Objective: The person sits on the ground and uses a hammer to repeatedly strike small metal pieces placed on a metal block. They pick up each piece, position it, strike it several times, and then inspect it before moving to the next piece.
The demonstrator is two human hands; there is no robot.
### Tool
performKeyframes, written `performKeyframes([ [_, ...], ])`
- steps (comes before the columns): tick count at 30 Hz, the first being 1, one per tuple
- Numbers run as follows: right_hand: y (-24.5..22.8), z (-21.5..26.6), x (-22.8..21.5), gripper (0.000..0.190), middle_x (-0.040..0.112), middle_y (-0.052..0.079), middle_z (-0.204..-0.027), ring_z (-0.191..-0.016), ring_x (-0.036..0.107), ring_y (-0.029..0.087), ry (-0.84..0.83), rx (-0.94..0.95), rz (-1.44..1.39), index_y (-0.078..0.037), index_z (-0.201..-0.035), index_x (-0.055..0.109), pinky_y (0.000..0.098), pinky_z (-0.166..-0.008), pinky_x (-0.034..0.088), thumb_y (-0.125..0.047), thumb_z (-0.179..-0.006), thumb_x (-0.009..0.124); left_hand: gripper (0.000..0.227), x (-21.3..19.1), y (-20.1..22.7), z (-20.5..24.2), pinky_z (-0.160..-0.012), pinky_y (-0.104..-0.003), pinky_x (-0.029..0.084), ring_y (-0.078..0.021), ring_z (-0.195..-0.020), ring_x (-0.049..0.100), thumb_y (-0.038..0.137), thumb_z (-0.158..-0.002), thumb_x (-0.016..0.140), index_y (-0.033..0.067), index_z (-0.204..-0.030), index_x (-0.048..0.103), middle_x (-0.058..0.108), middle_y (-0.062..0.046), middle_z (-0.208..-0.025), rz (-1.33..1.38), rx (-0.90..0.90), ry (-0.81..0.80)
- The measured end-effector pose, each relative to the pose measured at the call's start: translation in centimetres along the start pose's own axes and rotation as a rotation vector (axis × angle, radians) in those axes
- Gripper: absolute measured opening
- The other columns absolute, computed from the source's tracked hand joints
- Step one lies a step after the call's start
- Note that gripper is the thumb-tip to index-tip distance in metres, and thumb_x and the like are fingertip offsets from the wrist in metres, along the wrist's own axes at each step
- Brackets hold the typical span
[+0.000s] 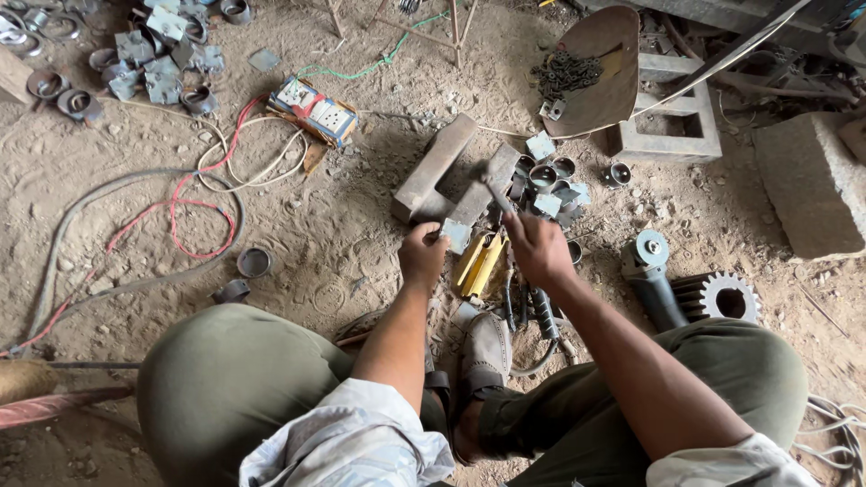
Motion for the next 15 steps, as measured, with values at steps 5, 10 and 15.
performKeyframes([
  [5,1.1,0.9,2.4,0.05,0.055,0.005,-0.059,-0.036,0.037,0.009,-0.041,0.176,-0.046,-0.007,-0.092,0.063,0.0275,-0.025,0.031,-0.043,-0.11,0.033,0.049,-0.4,1.4,0.1,-0.077,-0.032,0.063,-0.0206,-0.091,0.074,0.021,-0.09,0.076,0.0075,-0.135,0.059,0.074,-0.013,-0.113,-0.009,-0.179,0.008],
  [10,3.7,1.1,4.2,0.052,0.059,0.006,-0.056,-0.032,0.034,0.009,-0.211,0.226,-0.017,-0.005,-0.087,0.066,0.0279,-0.025,0.024,-0.037,-0.112,0.034,0.057,-0.5,2.6,0.0,-0.079,-0.032,0.064,-0.0221,-0.089,0.075,0.017,-0.083,0.079,0.0079,-0.134,0.053,0.073,-0.013,-0.106,0.104,-0.371,0.049],
  [15,3.5,-0.1,3.9,0.052,0.057,0.007,-0.053,-0.027,0.037,0.006,0.07,-0.094,-0.011,-0.003,-0.087,0.06,0.0243,-0.018,0.029,-0.036,-0.113,0.03,0.056,-1.3,3.1,0.1,-0.086,-0.032,0.06,-0.0218,-0.094,0.073,0.014,-0.086,0.082,0.0037,-0.133,0.053,0.072,-0.015,-0.11,0.068,-0.255,0.023],
])
Point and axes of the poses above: each hand's wrist, its own z-axis away from the middle knuckle, its own x-axis out of the palm, y = z × x, the point moved 3 cm from there along -z, towards the middle knuckle
